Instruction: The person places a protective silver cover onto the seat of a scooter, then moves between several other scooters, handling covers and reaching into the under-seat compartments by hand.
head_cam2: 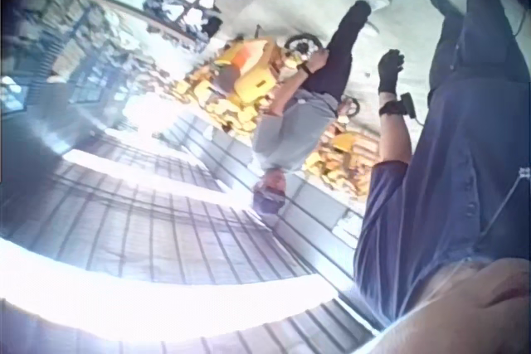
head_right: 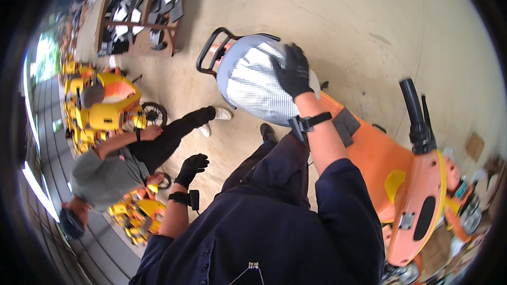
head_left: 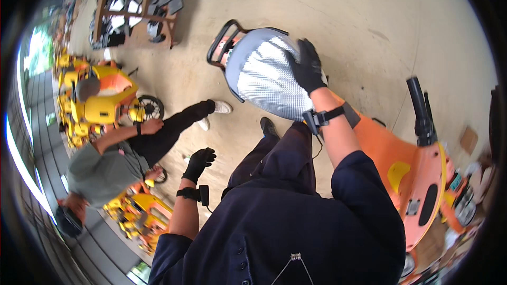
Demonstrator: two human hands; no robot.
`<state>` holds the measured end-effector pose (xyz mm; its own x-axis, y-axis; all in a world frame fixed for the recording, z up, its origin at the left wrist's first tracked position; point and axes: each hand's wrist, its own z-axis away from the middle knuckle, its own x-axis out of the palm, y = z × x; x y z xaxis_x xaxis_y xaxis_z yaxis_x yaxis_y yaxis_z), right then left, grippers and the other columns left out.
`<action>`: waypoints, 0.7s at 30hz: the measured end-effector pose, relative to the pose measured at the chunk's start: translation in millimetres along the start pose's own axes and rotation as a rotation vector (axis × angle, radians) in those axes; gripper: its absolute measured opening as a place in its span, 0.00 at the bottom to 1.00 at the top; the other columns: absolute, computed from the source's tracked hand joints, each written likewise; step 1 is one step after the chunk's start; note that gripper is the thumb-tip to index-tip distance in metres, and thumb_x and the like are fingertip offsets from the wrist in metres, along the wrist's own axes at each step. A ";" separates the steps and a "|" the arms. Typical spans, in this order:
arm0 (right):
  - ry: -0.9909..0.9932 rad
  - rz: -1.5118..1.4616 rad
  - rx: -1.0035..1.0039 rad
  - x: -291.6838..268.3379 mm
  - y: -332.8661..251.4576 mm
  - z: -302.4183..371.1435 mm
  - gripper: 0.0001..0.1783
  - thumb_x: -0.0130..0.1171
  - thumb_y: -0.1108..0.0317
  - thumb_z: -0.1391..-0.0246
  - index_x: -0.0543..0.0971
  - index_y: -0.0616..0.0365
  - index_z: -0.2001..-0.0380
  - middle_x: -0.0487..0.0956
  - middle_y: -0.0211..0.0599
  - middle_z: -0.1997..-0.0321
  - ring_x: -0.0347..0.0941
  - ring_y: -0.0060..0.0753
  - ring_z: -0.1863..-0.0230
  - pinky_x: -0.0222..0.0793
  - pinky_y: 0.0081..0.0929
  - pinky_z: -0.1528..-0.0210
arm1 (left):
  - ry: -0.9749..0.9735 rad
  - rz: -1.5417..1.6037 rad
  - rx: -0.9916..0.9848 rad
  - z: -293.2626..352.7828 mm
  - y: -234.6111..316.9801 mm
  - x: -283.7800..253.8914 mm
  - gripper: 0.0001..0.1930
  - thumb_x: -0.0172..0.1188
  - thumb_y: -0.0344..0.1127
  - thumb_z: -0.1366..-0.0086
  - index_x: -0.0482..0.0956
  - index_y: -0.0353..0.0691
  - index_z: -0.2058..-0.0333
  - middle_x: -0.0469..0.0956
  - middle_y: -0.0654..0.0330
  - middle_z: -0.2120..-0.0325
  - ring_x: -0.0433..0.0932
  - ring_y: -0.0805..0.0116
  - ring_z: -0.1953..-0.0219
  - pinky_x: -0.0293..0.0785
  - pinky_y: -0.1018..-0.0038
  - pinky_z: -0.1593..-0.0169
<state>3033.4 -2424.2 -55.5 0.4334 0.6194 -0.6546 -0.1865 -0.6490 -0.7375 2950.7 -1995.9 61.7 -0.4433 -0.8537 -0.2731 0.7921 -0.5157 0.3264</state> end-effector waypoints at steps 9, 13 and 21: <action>-0.314 0.348 -0.340 73.7 -62.8 -31.5 0.37 0.47 0.39 0.58 0.63 0.49 0.48 0.55 0.45 0.41 0.46 0.51 0.39 0.35 0.55 0.42 | 0.014 0.186 0.056 3.7 -69.5 30.6 0.12 0.47 0.39 0.41 0.73 0.40 0.62 0.76 0.63 0.71 0.74 0.74 0.70 0.68 0.79 0.69; -0.384 0.300 -0.548 48.5 -40.8 -47.5 0.33 0.47 0.45 0.55 0.62 0.52 0.48 0.58 0.46 0.43 0.52 0.50 0.42 0.45 0.47 0.44 | 0.111 -0.234 0.573 -43.2 -5.5 68.1 0.14 0.46 0.38 0.40 0.72 0.36 0.59 0.75 0.59 0.66 0.74 0.71 0.65 0.69 0.77 0.63; -0.413 0.356 -0.623 23.7 -48.8 -26.6 0.30 0.47 0.55 0.52 0.61 0.63 0.49 0.57 0.52 0.43 0.53 0.55 0.44 0.49 0.44 0.45 | 0.300 0.173 0.582 -152.9 175.4 112.0 0.17 0.45 0.43 0.40 0.70 0.33 0.63 0.73 0.57 0.75 0.70 0.71 0.72 0.66 0.75 0.67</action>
<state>3076.3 -2389.5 -30.7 0.0593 0.3644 -0.9294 0.3241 -0.8876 -0.3273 3104.1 -2171.0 -50.0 -0.1280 -0.9140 -0.3851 0.4492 -0.3996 0.7991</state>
